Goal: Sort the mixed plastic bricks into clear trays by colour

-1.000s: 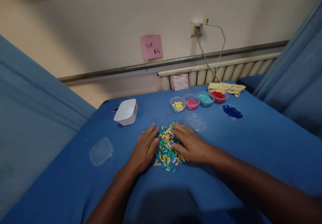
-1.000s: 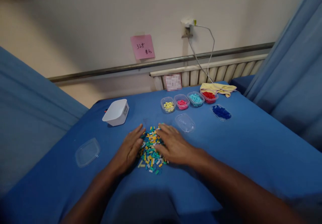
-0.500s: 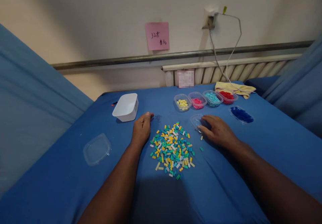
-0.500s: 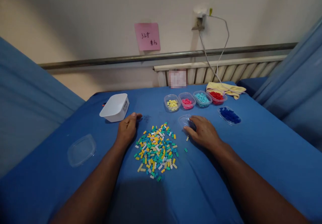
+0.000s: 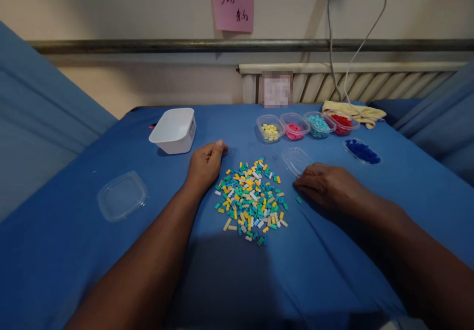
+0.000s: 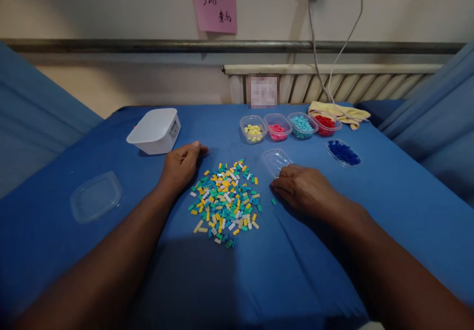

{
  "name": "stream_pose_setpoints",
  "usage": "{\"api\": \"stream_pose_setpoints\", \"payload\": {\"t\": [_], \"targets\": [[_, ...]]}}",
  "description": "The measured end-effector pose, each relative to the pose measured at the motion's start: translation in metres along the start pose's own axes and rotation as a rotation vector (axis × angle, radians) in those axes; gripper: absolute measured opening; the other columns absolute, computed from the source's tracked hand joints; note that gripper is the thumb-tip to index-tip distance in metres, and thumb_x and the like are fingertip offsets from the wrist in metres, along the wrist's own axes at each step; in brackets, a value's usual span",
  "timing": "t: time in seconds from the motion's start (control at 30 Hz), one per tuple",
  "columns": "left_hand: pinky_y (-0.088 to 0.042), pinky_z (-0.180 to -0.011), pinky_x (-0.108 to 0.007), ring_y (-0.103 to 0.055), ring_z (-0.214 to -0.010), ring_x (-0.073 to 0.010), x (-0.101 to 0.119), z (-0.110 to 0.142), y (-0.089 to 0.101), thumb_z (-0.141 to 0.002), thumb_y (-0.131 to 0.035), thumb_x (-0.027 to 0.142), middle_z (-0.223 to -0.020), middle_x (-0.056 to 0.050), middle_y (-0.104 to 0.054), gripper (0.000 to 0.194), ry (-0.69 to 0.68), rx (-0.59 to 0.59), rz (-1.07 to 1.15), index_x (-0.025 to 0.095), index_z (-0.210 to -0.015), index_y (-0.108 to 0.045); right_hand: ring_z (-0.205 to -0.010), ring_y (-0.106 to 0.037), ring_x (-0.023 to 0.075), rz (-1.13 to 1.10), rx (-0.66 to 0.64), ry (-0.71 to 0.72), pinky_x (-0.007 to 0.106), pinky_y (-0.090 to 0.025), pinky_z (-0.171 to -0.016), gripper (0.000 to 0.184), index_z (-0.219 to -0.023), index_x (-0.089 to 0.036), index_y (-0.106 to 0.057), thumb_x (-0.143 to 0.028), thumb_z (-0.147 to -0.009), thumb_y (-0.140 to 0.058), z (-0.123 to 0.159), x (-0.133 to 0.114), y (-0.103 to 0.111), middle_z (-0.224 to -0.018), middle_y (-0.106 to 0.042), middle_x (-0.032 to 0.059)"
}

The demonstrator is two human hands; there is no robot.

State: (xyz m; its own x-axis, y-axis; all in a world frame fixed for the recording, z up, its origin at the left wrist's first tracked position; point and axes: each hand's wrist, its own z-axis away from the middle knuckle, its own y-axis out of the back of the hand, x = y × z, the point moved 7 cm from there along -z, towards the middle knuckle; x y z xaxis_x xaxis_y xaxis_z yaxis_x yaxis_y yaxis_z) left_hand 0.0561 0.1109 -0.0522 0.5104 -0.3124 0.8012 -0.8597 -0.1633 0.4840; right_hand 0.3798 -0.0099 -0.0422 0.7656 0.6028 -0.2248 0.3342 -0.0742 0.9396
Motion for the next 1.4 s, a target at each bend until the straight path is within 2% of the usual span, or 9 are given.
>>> {"api": "stream_pose_setpoints", "payload": {"t": [0.1, 0.33, 0.43, 0.57, 0.67, 0.83, 0.97, 1.13, 1.4], "targets": [[-0.06, -0.092, -0.038, -0.079, -0.098, -0.0283, 0.003, 0.001, -0.003, -0.107, -0.052, 0.075, -0.099, -0.011, -0.085, 0.066, -0.01, -0.021, -0.018, 0.017, -0.098, -0.084, -0.088, -0.07, 0.0247, 0.093, -0.083, 0.038, 0.036, -0.051, -0.074, 0.031, -0.106, -0.022, -0.085, -0.029, -0.113, -0.055, -0.004, -0.009, -0.009, -0.094, -0.077, 0.01], [-0.059, -0.092, -0.038, -0.079, -0.095, -0.0274, 0.002, 0.0, -0.007, -0.108, -0.052, 0.07, -0.097, -0.01, -0.085, 0.063, -0.039, -0.034, -0.026, 0.018, -0.095, -0.083, -0.098, -0.076, 0.0259, -0.054, 0.014, 0.017, 0.038, -0.057, -0.085, 0.032, -0.123, -0.02, -0.08, -0.036, -0.116, -0.054, -0.018, -0.04, -0.013, -0.109, -0.082, 0.0112], [-0.058, -0.092, -0.037, -0.078, -0.095, -0.0269, -0.001, 0.0, -0.008, -0.108, -0.051, 0.07, -0.097, -0.01, -0.085, 0.063, -0.038, -0.041, -0.036, 0.018, -0.094, -0.083, -0.096, -0.078, 0.0254, -0.108, 0.016, -0.015, 0.038, -0.059, -0.084, 0.031, -0.123, -0.021, -0.08, -0.036, -0.115, -0.054, -0.013, -0.036, -0.006, -0.108, -0.083, 0.0105], [-0.058, -0.09, -0.036, -0.077, -0.093, -0.0265, -0.002, 0.0, -0.01, -0.108, -0.05, 0.071, -0.096, -0.009, -0.084, 0.064, -0.029, -0.055, -0.039, 0.018, -0.092, -0.082, -0.093, -0.078, 0.0235, -0.179, -0.099, 0.026, 0.036, -0.06, -0.083, 0.025, -0.119, -0.024, -0.08, -0.033, -0.112, -0.059, 0.001, -0.03, 0.001, -0.106, -0.082, 0.008], [-0.057, -0.087, -0.036, -0.076, -0.089, -0.0261, -0.002, 0.0, -0.011, -0.108, -0.051, 0.071, -0.093, -0.008, -0.083, 0.063, -0.023, -0.054, -0.046, 0.018, -0.09, -0.081, -0.096, -0.078, 0.0232, -0.228, -0.162, 0.078, 0.037, -0.061, -0.085, 0.023, -0.121, -0.023, -0.08, -0.028, -0.11, -0.061, 0.004, -0.035, -0.002, -0.108, -0.082, 0.0088], [-0.056, -0.086, -0.036, -0.077, -0.092, -0.0267, 0.0, 0.0, -0.011, -0.109, -0.052, 0.066, -0.094, -0.008, -0.083, 0.059, -0.029, -0.058, -0.049, 0.019, -0.09, -0.082, -0.095, -0.078, 0.0237, -0.252, -0.111, 0.061, 0.038, -0.061, -0.085, 0.024, -0.125, -0.02, -0.078, -0.031, -0.111, -0.061, -0.004, -0.046, -0.012, -0.109, -0.081, 0.0101], [-0.054, -0.083, -0.036, -0.076, -0.089, -0.0265, 0.001, 0.0, -0.011, -0.108, -0.052, 0.065, -0.091, -0.008, -0.083, 0.058, -0.032, -0.056, -0.068, 0.019, -0.087, -0.081, -0.103, -0.076, 0.0259, -0.248, -0.075, 0.088, 0.04, -0.062, -0.091, 0.026, -0.13, -0.02, -0.076, -0.031, -0.111, -0.062, -0.009, -0.053, -0.016, -0.114, -0.08, 0.0121], [-0.051, -0.077, -0.035, -0.073, -0.084, -0.0251, 0.002, 0.0, -0.012, -0.107, -0.051, 0.064, -0.086, -0.006, -0.08, 0.057, -0.032, -0.067, -0.097, 0.02, -0.085, -0.078, -0.104, -0.074, 0.0254, -0.217, -0.099, 0.089, 0.041, -0.06, -0.092, 0.025, -0.127, -0.021, -0.077, -0.026, -0.112, -0.057, -0.01, -0.055, -0.02, -0.114, -0.078, 0.0113], [-0.044, -0.071, -0.034, -0.067, -0.077, -0.0221, 0.005, 0.0, -0.011, -0.106, -0.052, 0.061, -0.076, -0.003, -0.073, 0.054, -0.048, -0.077, -0.108, 0.019, -0.083, -0.078, -0.103, -0.073, 0.0261, -0.152, -0.076, 0.045, 0.04, -0.058, -0.089, 0.022, -0.12, -0.019, -0.078, -0.027, -0.111, -0.06, -0.014, -0.058, -0.023, -0.111, -0.078, 0.012]]}}
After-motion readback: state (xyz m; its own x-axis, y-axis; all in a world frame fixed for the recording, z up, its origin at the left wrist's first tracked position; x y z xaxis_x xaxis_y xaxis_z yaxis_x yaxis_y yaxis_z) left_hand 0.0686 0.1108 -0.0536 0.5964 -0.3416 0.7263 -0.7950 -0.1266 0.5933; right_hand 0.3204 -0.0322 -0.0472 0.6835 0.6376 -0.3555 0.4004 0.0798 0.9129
